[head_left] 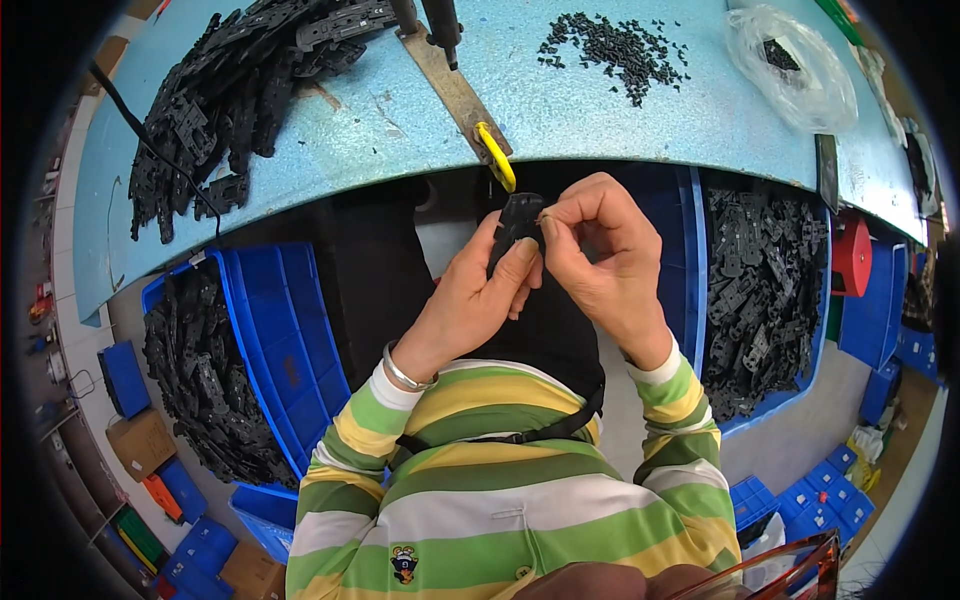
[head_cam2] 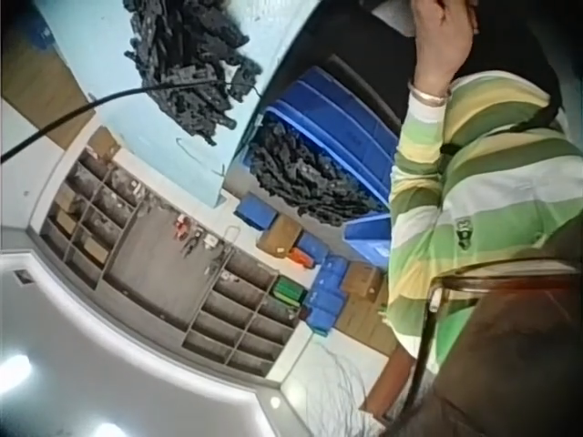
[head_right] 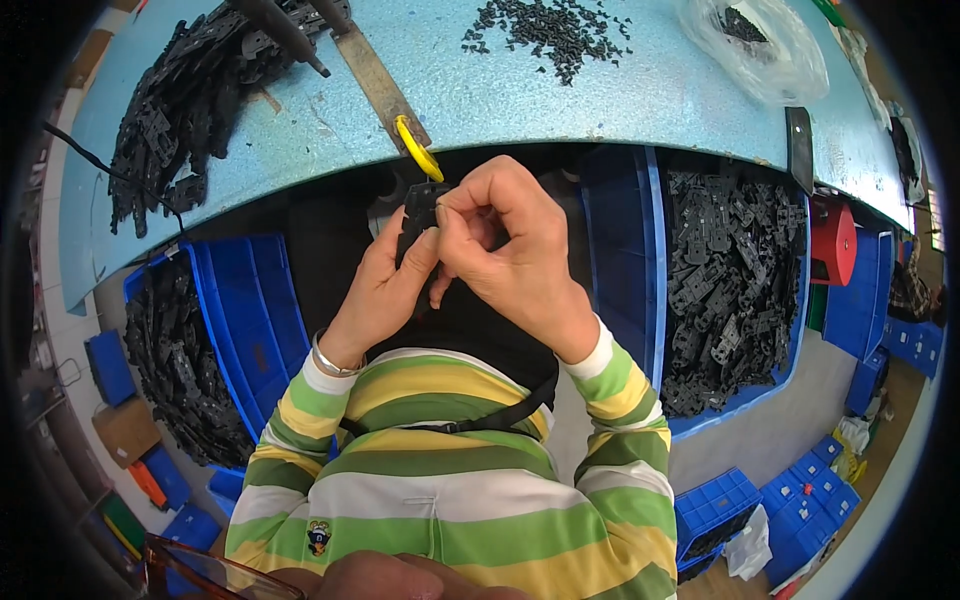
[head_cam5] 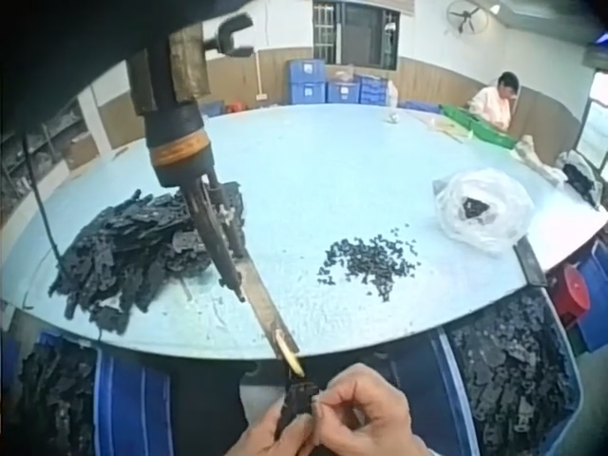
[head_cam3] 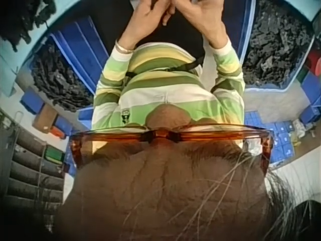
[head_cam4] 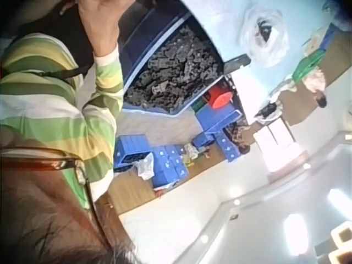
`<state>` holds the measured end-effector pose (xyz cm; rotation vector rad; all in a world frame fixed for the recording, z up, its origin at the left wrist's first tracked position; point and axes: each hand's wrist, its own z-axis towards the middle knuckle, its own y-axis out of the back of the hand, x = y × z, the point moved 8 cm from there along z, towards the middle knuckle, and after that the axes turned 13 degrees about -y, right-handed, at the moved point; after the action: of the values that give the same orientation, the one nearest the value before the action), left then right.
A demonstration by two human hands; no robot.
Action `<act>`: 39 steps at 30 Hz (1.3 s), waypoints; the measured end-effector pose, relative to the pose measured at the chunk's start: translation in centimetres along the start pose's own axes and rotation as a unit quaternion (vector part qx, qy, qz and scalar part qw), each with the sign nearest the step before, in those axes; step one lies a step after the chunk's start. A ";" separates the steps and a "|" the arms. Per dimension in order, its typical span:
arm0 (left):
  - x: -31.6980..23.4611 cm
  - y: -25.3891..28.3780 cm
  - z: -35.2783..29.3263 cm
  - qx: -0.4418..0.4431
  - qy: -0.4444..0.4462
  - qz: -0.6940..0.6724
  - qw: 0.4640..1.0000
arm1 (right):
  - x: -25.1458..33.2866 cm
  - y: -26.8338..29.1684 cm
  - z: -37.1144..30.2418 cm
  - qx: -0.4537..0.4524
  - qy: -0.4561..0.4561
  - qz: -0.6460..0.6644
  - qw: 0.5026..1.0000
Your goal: Assembling small plastic toy components by attaching small parts to a larger housing using an electric screwdriver.
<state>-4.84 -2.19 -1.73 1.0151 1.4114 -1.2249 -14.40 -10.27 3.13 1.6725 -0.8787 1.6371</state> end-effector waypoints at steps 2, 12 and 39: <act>-0.3 -0.1 -0.2 0.008 0.013 0.043 0.999 | -0.1 -0.1 0.0 -0.014 0.005 -0.010 1.000; -0.4 -0.4 -0.2 0.016 -0.057 0.128 0.990 | -0.5 0.3 0.0 -0.044 0.032 -0.075 0.996; -3.3 -0.9 0.0 -0.025 -0.151 0.462 0.874 | -2.1 0.3 -1.7 -0.136 0.049 0.040 0.989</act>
<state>-5.13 -2.28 1.64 1.1867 0.5524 -0.5756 -15.64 -9.03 1.11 1.3751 -1.0779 1.5570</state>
